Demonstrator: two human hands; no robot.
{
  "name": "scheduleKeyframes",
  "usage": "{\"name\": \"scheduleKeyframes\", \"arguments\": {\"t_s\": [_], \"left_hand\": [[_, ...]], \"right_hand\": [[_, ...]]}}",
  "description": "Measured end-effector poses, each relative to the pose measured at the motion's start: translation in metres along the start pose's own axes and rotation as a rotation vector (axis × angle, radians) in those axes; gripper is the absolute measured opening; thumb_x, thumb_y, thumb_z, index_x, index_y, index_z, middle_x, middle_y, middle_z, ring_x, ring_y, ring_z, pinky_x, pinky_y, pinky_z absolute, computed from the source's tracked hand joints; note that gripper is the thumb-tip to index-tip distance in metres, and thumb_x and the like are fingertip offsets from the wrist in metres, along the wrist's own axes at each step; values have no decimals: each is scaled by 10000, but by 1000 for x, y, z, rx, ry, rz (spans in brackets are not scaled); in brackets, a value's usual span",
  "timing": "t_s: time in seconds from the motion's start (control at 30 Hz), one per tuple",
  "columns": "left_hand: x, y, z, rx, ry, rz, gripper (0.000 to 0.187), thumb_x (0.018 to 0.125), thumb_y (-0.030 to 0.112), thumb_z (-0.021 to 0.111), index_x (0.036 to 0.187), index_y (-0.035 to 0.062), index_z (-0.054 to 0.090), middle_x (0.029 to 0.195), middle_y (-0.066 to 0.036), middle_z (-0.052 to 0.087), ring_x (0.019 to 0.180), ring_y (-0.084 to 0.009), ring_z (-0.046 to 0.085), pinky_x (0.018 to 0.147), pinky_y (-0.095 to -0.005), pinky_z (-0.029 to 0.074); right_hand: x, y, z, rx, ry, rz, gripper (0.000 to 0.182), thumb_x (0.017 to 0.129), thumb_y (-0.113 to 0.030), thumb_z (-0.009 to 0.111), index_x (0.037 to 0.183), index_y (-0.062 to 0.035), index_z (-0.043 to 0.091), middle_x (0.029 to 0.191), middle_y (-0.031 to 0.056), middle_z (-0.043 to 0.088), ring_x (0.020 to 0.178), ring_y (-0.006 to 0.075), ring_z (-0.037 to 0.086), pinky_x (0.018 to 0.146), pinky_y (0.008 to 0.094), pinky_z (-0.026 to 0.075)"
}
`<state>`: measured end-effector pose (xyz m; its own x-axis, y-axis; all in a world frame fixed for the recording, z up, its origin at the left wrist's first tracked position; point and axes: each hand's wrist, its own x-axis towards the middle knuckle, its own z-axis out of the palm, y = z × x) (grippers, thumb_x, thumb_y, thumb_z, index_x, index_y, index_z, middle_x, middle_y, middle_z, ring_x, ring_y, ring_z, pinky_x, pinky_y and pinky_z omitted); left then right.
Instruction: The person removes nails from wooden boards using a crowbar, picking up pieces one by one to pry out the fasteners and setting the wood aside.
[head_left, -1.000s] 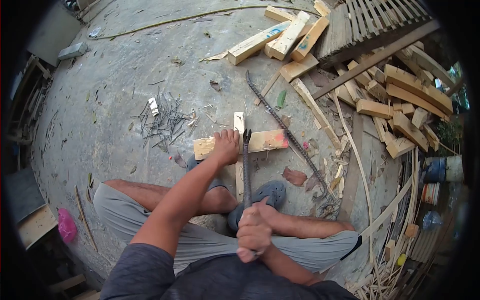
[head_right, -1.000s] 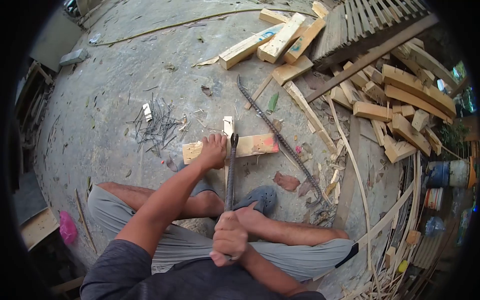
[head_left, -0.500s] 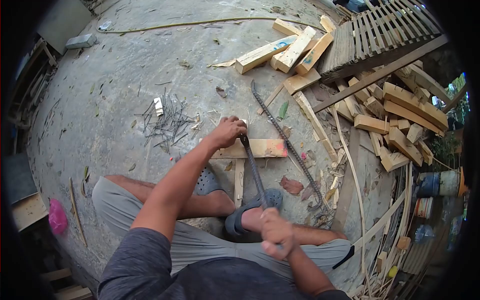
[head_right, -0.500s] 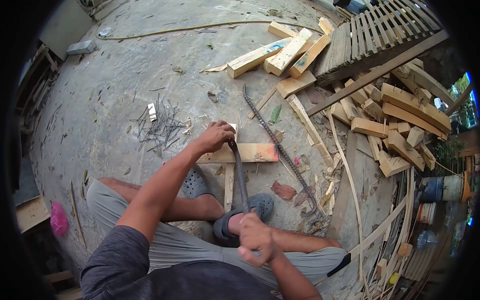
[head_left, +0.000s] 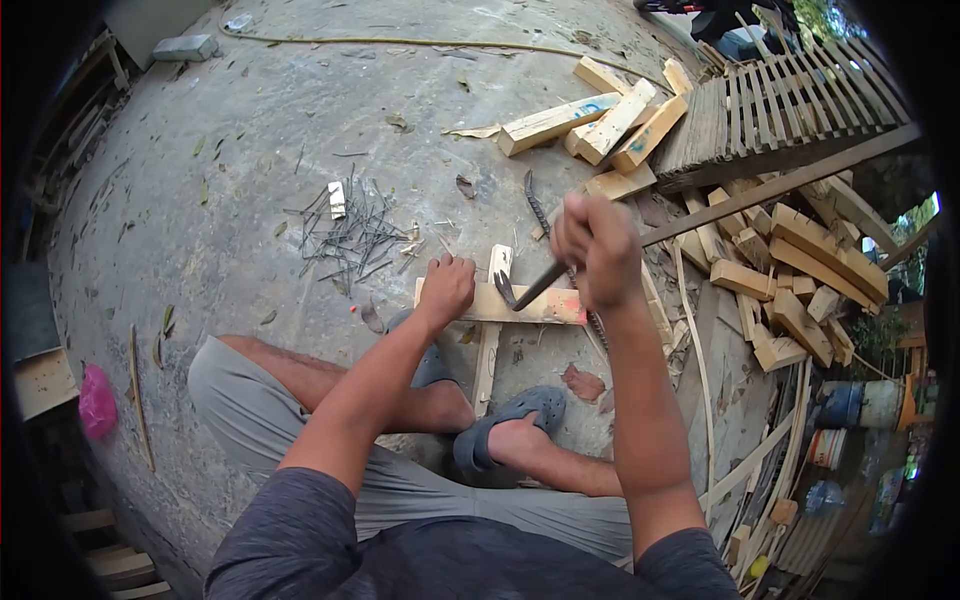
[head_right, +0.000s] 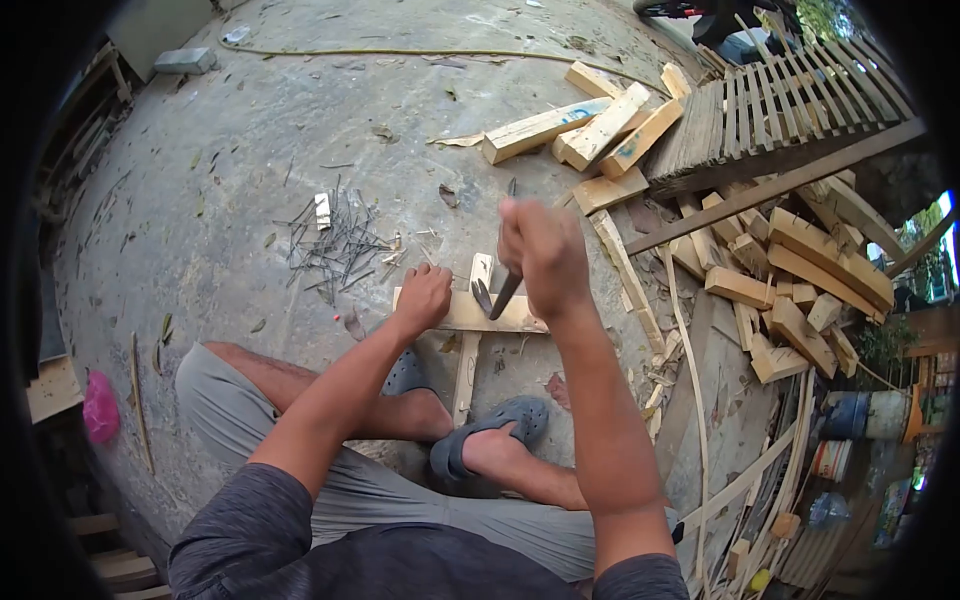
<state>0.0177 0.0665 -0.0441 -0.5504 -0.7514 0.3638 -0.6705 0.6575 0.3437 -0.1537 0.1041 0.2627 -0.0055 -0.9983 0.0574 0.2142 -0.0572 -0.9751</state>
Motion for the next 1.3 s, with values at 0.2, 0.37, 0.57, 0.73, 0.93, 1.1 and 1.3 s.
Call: {"name": "scheduleKeyframes", "arguments": {"t_s": [0.2, 0.37, 0.57, 0.73, 0.93, 1.1, 1.3], "left_hand": [[4, -3, 17, -113, -6, -62, 63, 897, 109, 541, 934, 58, 545, 839, -141, 607, 856, -355, 612, 726, -499, 489], [42, 2, 15, -504, -37, -229, 229, 892, 36, 569, 1118, 26, 602, 1027, -195, 619, 1029, -415, 616, 902, -461, 507], [51, -31, 40, -649, -351, -214, 163, 904, 165, 722, 1049, 90, 721, 1118, -164, 630, 1085, -367, 623, 927, -437, 502], [45, -6, 8, -569, -331, -230, 207, 946, 208, 665, 1106, 89, 722, 1151, -121, 645, 1079, -374, 639, 924, -460, 511], [41, 21, 15, -243, -127, -198, 115, 926, 93, 541, 947, 68, 652, 948, -144, 631, 932, -352, 669, 772, -476, 543], [33, 25, 37, -203, -121, -340, 154, 950, 123, 527, 998, 21, 632, 862, -225, 679, 817, -428, 686, 725, -527, 540], [61, -8, 29, -170, -164, -529, 264, 980, 186, 460, 1015, -13, 630, 874, -300, 715, 830, -479, 709, 763, -581, 554]], "right_hand": [[-7, 29, 9, 100, 257, -343, 394, 1025, -161, 512, 649, -50, 485, 570, 9, 436, 483, 128, 387, 475, 287, 290], [-134, 73, 56, -256, 230, -523, 256, 804, -149, 581, 606, -20, 482, 625, 117, 493, 541, 301, 461, 621, 442, 442], [-173, 87, 82, -473, 85, -495, 226, 800, -154, 561, 612, -43, 503, 654, 118, 495, 637, 315, 511, 697, 421, 461], [-142, 56, 33, 29, 476, -473, 321, 884, -167, 485, 599, -33, 423, 622, 118, 478, 605, 245, 428, 669, 383, 408], [-147, 67, 73, -237, 557, -574, 354, 909, -190, 473, 610, -15, 400, 634, 118, 487, 585, 222, 406, 663, 379, 400], [-73, 5, 37, 28, 642, -295, 417, 993, -209, 430, 605, -122, 307, 578, 18, 293, 607, 170, 317, 662, 366, 328], [-83, 12, 36, -42, 474, -328, 433, 989, -193, 412, 580, -110, 295, 551, 37, 313, 589, 189, 342, 638, 379, 342]]}}
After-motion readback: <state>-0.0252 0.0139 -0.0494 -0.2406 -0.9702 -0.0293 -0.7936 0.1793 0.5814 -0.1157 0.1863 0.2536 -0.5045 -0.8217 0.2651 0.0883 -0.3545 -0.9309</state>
